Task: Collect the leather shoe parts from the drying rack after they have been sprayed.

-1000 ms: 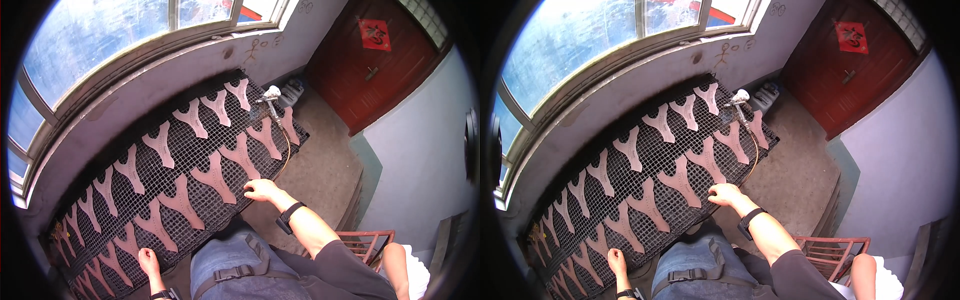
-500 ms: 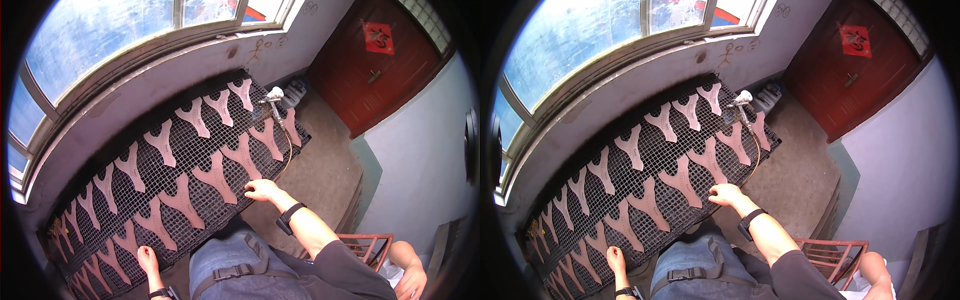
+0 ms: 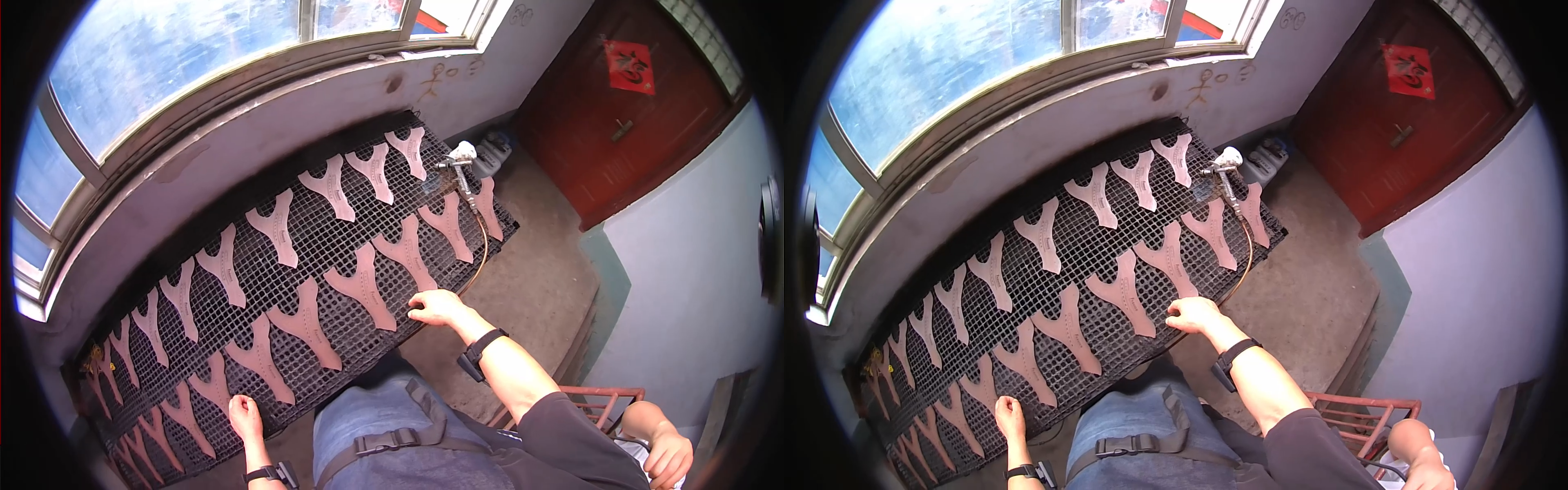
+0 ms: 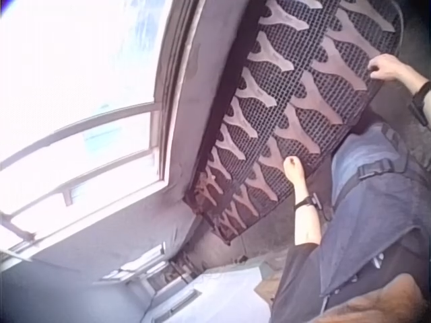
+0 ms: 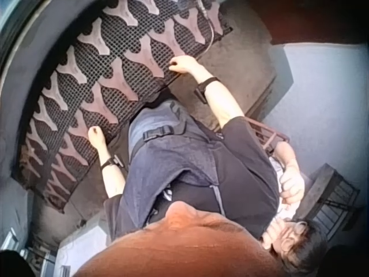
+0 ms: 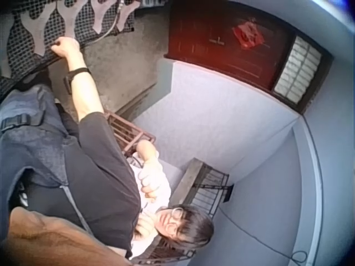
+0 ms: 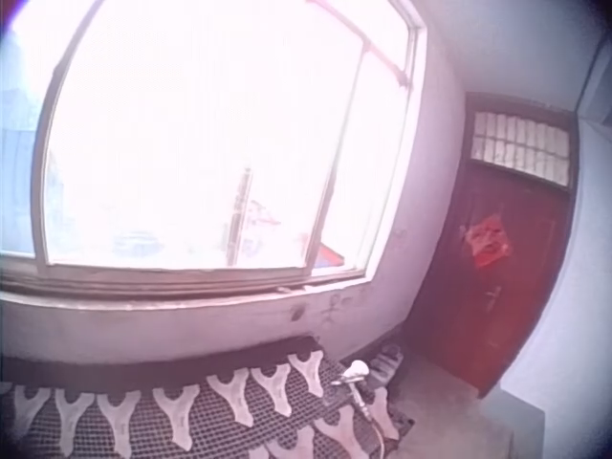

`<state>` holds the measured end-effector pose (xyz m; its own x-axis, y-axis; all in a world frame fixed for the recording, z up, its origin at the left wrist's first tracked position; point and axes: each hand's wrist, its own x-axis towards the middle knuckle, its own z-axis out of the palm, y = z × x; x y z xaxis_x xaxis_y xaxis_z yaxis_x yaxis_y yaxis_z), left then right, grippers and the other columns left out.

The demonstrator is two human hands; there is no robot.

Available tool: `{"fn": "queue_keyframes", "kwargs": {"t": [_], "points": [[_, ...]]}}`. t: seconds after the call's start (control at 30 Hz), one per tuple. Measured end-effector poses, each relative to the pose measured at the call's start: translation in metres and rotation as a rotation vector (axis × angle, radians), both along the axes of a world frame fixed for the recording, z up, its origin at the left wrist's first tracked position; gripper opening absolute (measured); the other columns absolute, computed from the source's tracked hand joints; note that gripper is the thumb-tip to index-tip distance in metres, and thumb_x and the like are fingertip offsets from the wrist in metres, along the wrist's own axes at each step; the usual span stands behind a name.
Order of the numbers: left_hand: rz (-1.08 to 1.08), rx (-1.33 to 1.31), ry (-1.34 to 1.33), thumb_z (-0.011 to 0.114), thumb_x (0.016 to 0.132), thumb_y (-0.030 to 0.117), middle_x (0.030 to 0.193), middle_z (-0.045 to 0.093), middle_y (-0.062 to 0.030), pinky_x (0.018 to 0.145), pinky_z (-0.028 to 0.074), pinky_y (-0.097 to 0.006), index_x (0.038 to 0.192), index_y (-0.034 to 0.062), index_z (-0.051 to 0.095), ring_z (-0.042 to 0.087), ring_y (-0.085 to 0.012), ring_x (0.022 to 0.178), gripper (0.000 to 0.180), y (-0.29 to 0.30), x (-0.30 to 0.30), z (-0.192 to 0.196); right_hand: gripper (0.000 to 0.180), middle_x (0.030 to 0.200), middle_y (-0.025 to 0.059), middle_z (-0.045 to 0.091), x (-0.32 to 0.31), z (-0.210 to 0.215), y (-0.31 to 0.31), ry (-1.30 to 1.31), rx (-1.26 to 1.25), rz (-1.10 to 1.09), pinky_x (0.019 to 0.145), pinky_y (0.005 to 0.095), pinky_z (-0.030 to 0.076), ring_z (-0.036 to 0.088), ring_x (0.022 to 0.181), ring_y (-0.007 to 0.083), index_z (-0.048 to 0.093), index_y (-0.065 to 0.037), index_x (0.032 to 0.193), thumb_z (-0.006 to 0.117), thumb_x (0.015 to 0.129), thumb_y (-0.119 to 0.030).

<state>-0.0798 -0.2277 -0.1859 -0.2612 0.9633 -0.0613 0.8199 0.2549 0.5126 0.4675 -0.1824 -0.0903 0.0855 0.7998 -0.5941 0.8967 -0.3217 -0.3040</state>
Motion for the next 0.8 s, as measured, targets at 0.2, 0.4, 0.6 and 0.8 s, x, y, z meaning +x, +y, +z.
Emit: {"fn": "queue_keyframes", "kwargs": {"t": [0.2,0.4,0.6,0.8], "points": [[0.012,-0.020,-0.006,0.063,0.086,0.012,0.080,0.059,-0.0107,0.069,0.049,-0.041,0.081,0.0032,0.060,0.059,-0.0277,0.071,0.011,0.001,0.001,0.002,0.054,0.125,0.0120,0.070,0.000,0.002,0.004,0.003,-0.015,0.011,0.103,0.0385,0.050,0.066,0.118,0.0279,0.068,-0.013,0.129,0.066,0.088,-0.047],[-0.010,0.004,-0.014,0.063,0.087,0.013,0.080,0.059,-0.0109,0.069,0.049,-0.041,0.081,0.0039,0.061,0.059,-0.0280,0.072,0.011,0.001,0.001,0.000,0.052,0.122,0.0090,0.072,0.000,0.000,0.010,-0.035,-0.053,0.014,0.102,0.0388,0.051,0.067,0.116,0.0261,0.069,-0.018,0.129,0.063,0.087,-0.049],[-0.007,-0.008,-0.038,0.064,0.085,0.014,0.078,0.057,-0.0081,0.069,0.049,-0.039,0.081,0.0059,0.061,0.059,-0.0253,0.071,0.009,0.000,0.001,0.005,0.053,0.122,0.0100,0.072,-0.001,0.001,0.013,-0.034,-0.020,0.058,0.100,0.0375,0.052,0.067,0.115,0.0260,0.070,-0.014,0.127,0.066,0.087,-0.049],[0.022,-0.055,-0.041,0.067,0.085,0.014,0.076,0.057,-0.0063,0.069,0.049,-0.039,0.081,0.0077,0.060,0.059,-0.0235,0.070,0.010,0.001,0.006,0.015,0.053,0.122,0.0109,0.072,-0.002,0.003,0.016,-0.031,-0.027,0.034,0.100,0.0364,0.052,0.068,0.114,0.0264,0.070,-0.012,0.126,0.068,0.087,-0.048]]}}
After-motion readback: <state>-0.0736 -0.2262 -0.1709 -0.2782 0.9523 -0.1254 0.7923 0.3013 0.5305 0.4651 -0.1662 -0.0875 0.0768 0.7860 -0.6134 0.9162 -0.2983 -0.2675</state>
